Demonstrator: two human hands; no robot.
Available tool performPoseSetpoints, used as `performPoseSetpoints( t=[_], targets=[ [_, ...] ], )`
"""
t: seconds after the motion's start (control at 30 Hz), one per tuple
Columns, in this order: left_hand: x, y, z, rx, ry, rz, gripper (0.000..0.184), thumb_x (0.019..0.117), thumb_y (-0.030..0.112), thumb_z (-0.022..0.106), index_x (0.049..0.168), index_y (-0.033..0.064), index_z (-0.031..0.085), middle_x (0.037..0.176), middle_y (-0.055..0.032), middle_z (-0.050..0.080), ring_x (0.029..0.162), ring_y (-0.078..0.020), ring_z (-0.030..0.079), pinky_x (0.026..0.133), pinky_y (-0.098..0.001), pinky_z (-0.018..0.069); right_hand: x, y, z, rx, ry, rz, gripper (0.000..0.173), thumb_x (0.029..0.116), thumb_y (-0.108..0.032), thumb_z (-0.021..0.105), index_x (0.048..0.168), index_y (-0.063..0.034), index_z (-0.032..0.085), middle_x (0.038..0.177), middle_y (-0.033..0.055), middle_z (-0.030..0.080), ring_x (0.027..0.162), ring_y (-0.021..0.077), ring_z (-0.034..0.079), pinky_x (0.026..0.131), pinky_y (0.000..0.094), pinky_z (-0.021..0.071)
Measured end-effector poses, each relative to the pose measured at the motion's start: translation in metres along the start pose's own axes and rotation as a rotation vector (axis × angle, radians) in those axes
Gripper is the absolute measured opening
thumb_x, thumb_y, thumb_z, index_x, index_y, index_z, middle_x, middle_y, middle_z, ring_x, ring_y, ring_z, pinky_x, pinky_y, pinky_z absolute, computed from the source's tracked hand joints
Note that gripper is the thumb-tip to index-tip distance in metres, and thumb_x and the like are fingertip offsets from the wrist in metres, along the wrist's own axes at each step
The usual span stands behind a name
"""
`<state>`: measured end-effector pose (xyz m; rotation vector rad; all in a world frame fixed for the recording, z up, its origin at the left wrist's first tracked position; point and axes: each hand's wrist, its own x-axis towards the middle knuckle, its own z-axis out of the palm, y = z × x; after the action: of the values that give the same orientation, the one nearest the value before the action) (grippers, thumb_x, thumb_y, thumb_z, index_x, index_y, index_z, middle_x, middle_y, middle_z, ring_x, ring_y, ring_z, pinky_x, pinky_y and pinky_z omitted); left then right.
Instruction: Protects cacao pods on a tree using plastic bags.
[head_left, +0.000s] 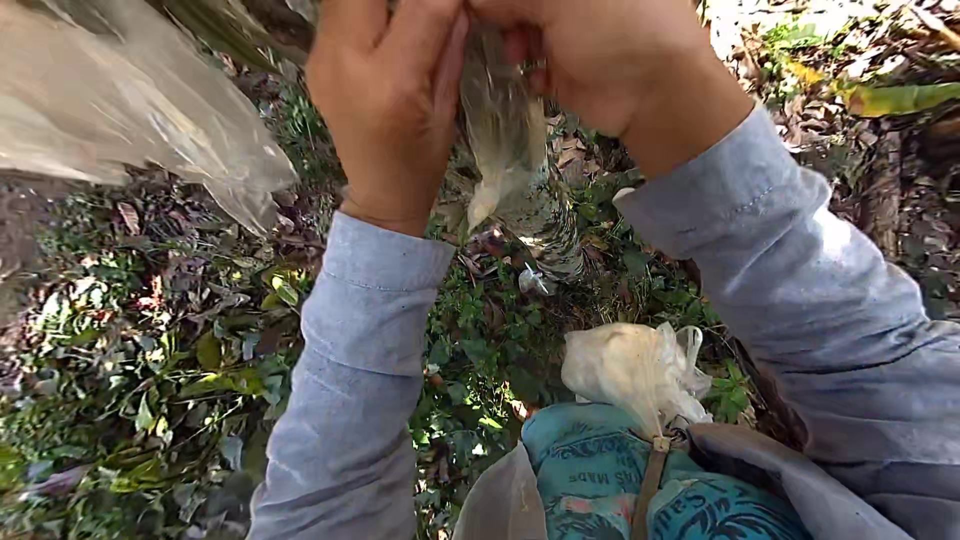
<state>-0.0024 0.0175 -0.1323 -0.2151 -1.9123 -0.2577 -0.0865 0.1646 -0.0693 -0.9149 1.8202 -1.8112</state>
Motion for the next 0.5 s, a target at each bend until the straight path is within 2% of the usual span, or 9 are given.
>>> performPoseSetpoints(
  t=[0.03,0.07,0.17,0.3,0.37,0.5],
  targets=[
    [0.003,-0.006,0.003,0.001,0.006,0.06,0.019,0.1019,0.011,0.062,0.11,0.0025,0.077,0.105,-0.0202,0.073,0.098,-0.0282,0.07,0.087,-0.0375,0.0534,0.001,-0.004,-0.001,-0.02,-0.032,0.036,0.015,0.103,-0.007,0.057,0.093,-0.0046,0.067,0.072,-0.0005,0.058,0.059,0.0067,0.052,0.054,0.0204,0.0444],
    [0.006,-0.011,0.006,0.004,0.028,0.123,0.019,0.1018,0.009,0.062,0.112,0.0028,0.076,0.11,-0.0201,0.072,0.105,-0.0302,0.068,0.091,-0.0381,0.0532,0.002,-0.006,-0.002,-0.027,-0.065,0.047,0.017,0.1056,-0.011,0.053,0.1,-0.0054,0.068,0.072,-0.0029,0.056,0.057,0.0047,0.049,0.051,0.019,0.0413],
    [0.011,-0.019,0.01,0.019,0.098,0.2,0.013,0.0984,0.006,0.064,0.105,0.0003,0.075,0.103,-0.0199,0.072,0.104,-0.0331,0.067,0.09,-0.0401,0.0531,0.004,-0.011,-0.008,-0.039,-0.134,0.052,0.022,0.1078,-0.013,0.047,0.109,-0.0057,0.067,0.077,-0.003,0.058,0.06,0.0045,0.051,0.054,0.0194,0.0434],
    [0.008,-0.018,0.004,0.006,0.118,0.039,0.014,0.0963,0.008,0.062,0.091,-0.0019,0.071,0.097,-0.0198,0.069,0.092,-0.0294,0.066,0.079,-0.0359,0.0533,0.003,-0.007,-0.012,-0.103,-0.131,-0.022,0.017,0.1031,-0.007,0.057,0.11,-0.0016,0.071,0.078,-0.0015,0.064,0.063,0.0036,0.055,0.057,0.0196,0.0462],
    [0.004,-0.017,-0.004,-0.018,0.056,-0.067,0.015,0.0957,0.008,0.062,0.095,-0.0039,0.072,0.102,-0.0214,0.069,0.092,-0.0301,0.066,0.076,-0.038,0.0546,0.003,-0.004,-0.011,-0.084,-0.125,-0.033,0.016,0.1026,-0.006,0.057,0.108,-0.0013,0.071,0.076,-0.0019,0.063,0.061,0.003,0.055,0.056,0.0187,0.0459],
    [-0.001,-0.009,-0.012,-0.078,0.012,-0.133,0.018,0.0965,0.01,0.067,0.109,-0.0001,0.074,0.108,-0.0188,0.068,0.093,-0.0251,0.066,0.076,-0.0321,0.0559,0.004,0.0,-0.008,-0.058,-0.136,-0.019,0.016,0.1043,-0.005,0.053,0.107,-0.0008,0.069,0.074,-0.0025,0.059,0.059,0.0025,0.051,0.055,0.0178,0.0437]
  ],
)
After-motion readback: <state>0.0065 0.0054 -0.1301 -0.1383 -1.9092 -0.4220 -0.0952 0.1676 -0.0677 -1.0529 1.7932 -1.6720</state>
